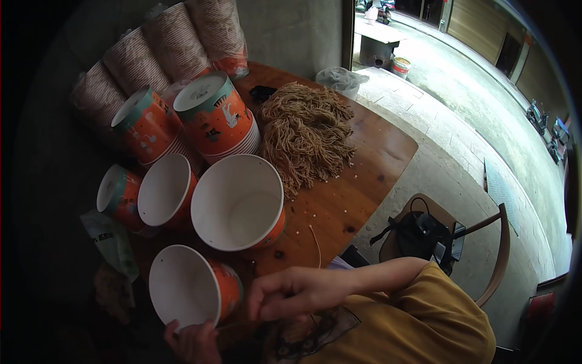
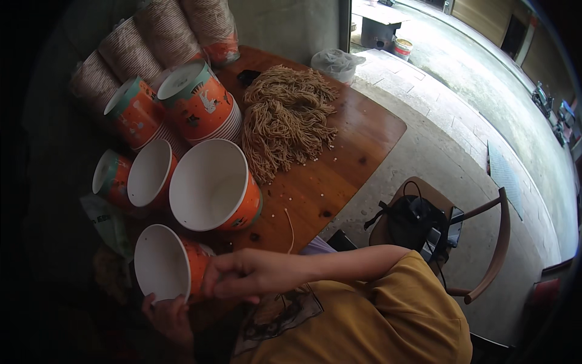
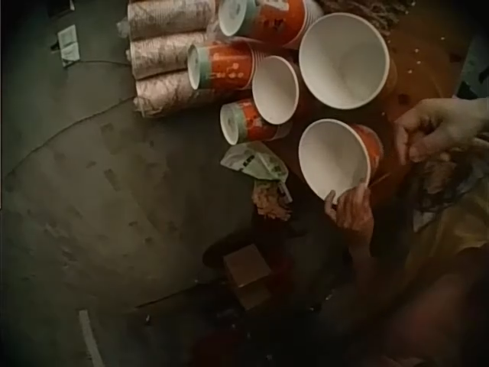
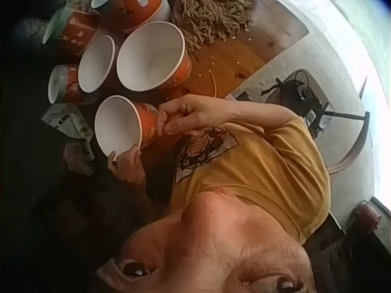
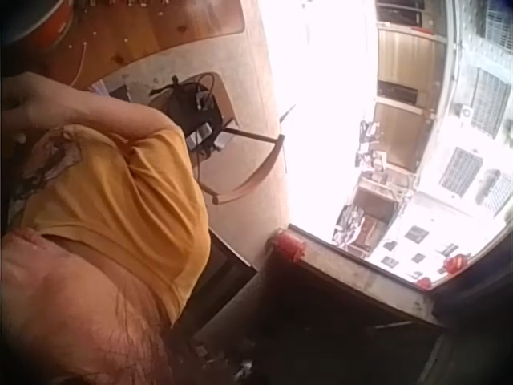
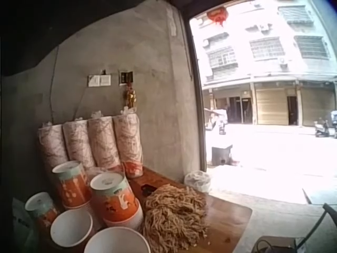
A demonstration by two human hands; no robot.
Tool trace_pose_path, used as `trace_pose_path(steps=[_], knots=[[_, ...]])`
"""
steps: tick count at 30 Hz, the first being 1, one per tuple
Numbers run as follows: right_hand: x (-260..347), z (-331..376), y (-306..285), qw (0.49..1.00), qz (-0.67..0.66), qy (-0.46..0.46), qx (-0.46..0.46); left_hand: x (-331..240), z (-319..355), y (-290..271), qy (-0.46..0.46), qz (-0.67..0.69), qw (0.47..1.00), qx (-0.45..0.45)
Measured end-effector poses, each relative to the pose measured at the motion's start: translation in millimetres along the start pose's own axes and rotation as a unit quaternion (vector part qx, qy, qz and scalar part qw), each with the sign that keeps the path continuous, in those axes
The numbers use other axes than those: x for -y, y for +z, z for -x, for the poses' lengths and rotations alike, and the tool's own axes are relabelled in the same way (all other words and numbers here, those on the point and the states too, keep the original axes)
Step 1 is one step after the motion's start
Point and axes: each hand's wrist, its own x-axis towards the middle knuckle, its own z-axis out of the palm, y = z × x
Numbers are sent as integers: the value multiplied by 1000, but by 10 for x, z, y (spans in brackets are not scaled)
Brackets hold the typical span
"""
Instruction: Manually attaching cord handles to decorative paper buckets.
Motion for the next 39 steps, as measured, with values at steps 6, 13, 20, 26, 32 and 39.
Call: trace_pose_path(steps=[6, 13, 20, 26, 32, 39], knots=[[364, 163, -146, 998, -13, 48, -47, 436, 214, -278, -84, -24, 996, 28], [305, 211, -445, 970, -213, -82, -81, 908, 434, -97, -270, 285, 918, -48], [18, 143, -636, 951, -99, -210, -206, 1106, -15, 25, -192, 327, 925, -35], [24, -121, -345, 947, -118, -270, -131, 1172, -13, -68, -179, 291, 940, -25], [-31, -136, -242, 965, -60, -234, -101, 342, -218, -142, -83, 71, 989, -105], [-60, -152, -53, 983, 8, -152, -102, -90, -409, -1, -118, 44, 992, -1]])
